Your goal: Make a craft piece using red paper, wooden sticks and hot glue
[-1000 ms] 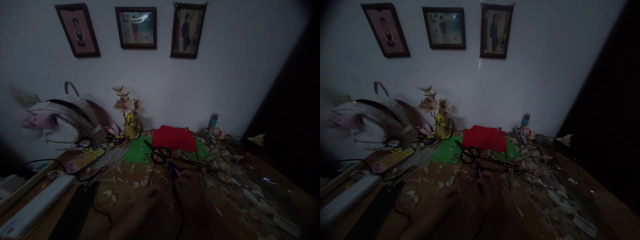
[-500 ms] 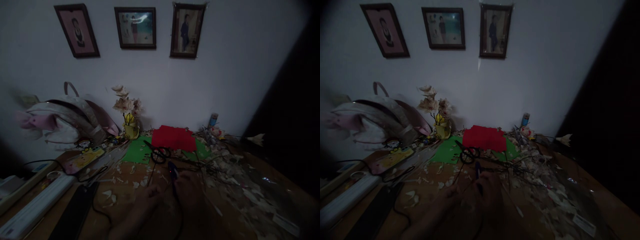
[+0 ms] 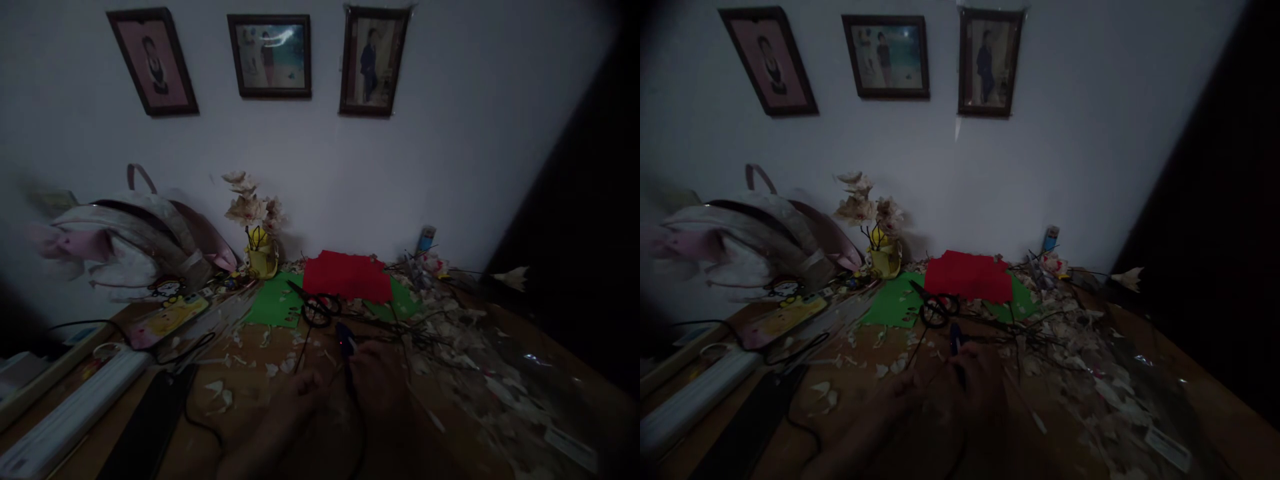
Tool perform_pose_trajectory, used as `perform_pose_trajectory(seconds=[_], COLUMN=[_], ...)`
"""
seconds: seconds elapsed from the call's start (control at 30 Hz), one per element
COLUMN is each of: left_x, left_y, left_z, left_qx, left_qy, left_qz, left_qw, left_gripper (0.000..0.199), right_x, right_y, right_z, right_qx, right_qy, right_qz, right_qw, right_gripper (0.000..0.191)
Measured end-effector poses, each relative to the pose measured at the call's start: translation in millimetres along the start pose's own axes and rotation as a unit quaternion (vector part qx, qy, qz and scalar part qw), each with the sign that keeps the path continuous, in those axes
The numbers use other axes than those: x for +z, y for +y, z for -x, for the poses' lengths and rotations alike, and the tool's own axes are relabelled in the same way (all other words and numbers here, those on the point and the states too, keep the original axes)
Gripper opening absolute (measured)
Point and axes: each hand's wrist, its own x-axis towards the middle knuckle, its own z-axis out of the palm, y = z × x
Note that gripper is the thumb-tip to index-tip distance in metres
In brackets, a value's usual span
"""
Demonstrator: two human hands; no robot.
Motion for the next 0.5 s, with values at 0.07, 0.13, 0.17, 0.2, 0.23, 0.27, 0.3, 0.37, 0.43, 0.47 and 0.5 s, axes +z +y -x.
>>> perform_pose_trajectory(seconds=[0.07, 0.13, 0.17, 0.2, 0.23, 0.27, 0.3, 0.37, 0.43, 0.47, 0.5], left_x=[0.7, 1.1, 1.1, 1.1, 0.9, 0.8, 0.7, 0.8, 1.4, 1.7, 2.0], left_y=[1.4, 2.5, 2.6, 2.5, 2.2, 1.9, 1.9, 2.9, 5.4, 6.6, 7.5], left_z=[1.7, 3.5, 4.1, 4.4, 4.4, 4.2, 3.9, 4.0, 5.2, 5.9, 6.6], left_qx=[-0.005, -0.009, -0.006, -0.003, -0.001, -0.003, -0.005, -0.014, -0.022, -0.025, -0.026], left_qy=[0.001, -0.006, -0.007, -0.008, -0.009, -0.009, -0.007, -0.003, -0.006, -0.008, -0.010], left_qz=[0.000, 0.011, 0.017, 0.020, 0.022, 0.023, 0.023, 0.027, 0.038, 0.041, 0.045], left_qw=[1.000, 1.000, 1.000, 1.000, 1.000, 1.000, 1.000, 1.000, 0.999, 0.999, 0.999], left_gripper=[0.022, 0.020, 0.019, 0.019, 0.019, 0.019, 0.019, 0.019, 0.020, 0.022, 0.023], right_x=[0.6, 0.5, 0.3, 0.0, -0.3, -0.5, -0.8, -1.8, -3.4, -4.4, -5.2], right_y=[-0.4, -1.4, -1.7, -1.8, -1.7, -1.4, -1.0, -0.6, -2.0, -3.4, -5.3], right_z=[0.6, 1.4, 1.8, 2.3, 2.8, 3.2, 3.4, 3.0, 1.3, 0.1, -1.2], right_qx=[0.004, 0.018, 0.023, 0.026, 0.028, 0.028, 0.027, 0.025, 0.028, 0.031, 0.037], right_qy=[0.008, -0.003, -0.011, -0.015, -0.020, -0.020, -0.024, -0.028, -0.031, -0.031, -0.029], right_qz=[-0.005, -0.003, 0.000, 0.003, 0.005, 0.007, 0.008, 0.005, -0.001, -0.002, -0.002], right_qw=[1.000, 1.000, 1.000, 1.000, 0.999, 0.999, 0.999, 0.999, 0.999, 0.999, 0.999], right_gripper=[0.006, 0.006, 0.007, 0.008, 0.008, 0.008, 0.009, 0.009, 0.009, 0.009, 0.009])
